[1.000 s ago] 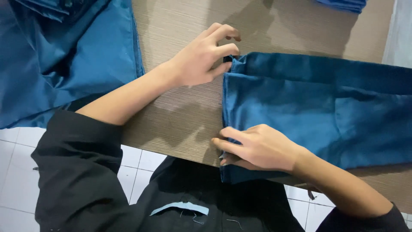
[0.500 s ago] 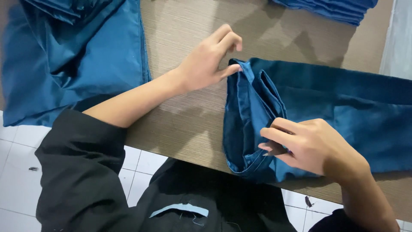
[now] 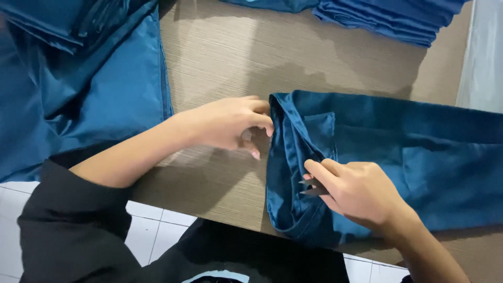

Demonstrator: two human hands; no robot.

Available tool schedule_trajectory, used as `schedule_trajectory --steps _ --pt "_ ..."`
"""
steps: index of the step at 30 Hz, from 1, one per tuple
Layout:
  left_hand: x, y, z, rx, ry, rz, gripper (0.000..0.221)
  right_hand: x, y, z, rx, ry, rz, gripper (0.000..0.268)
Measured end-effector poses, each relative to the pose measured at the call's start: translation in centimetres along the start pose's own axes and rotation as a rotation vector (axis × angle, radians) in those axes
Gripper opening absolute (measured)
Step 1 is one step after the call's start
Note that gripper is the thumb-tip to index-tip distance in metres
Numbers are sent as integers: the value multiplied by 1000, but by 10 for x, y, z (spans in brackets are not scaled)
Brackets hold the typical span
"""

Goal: Inspecting blue fabric pieces for loose threads, trimming them with snips, and folding the finished items.

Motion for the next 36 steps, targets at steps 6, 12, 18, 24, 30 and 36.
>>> schedule_trajectory --steps 6,12,18,24,30,36 --pt "-8 18 0 120 42 -10 48 -7 -6 20 130 -43 18 29" --pt "-7 30 3 179 20 -38 37 -19 -3 42 144 -240 118 26" --pt "-11 44 6 196 -15 -7 11 -24 20 40 137 -296 188 24" --pt "-8 27 1 162 76 -145 8 -22 16 44 219 -181 233 16" --pt "-8 7 -4 96 115 -316 10 -9 20 41 347 145 495 16" --pt "-8 9 -4 29 46 -205 5 5 21 36 334 417 712 26"
Point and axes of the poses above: each hand's wrist, its own z-axis towards the middle knuckle, its own y-axis out of the palm, x = y × z, the point moved 5 cm from there along z, towards the middle knuckle, and after that the axes turned 15 degrees about -y, right-handed, at the moved point
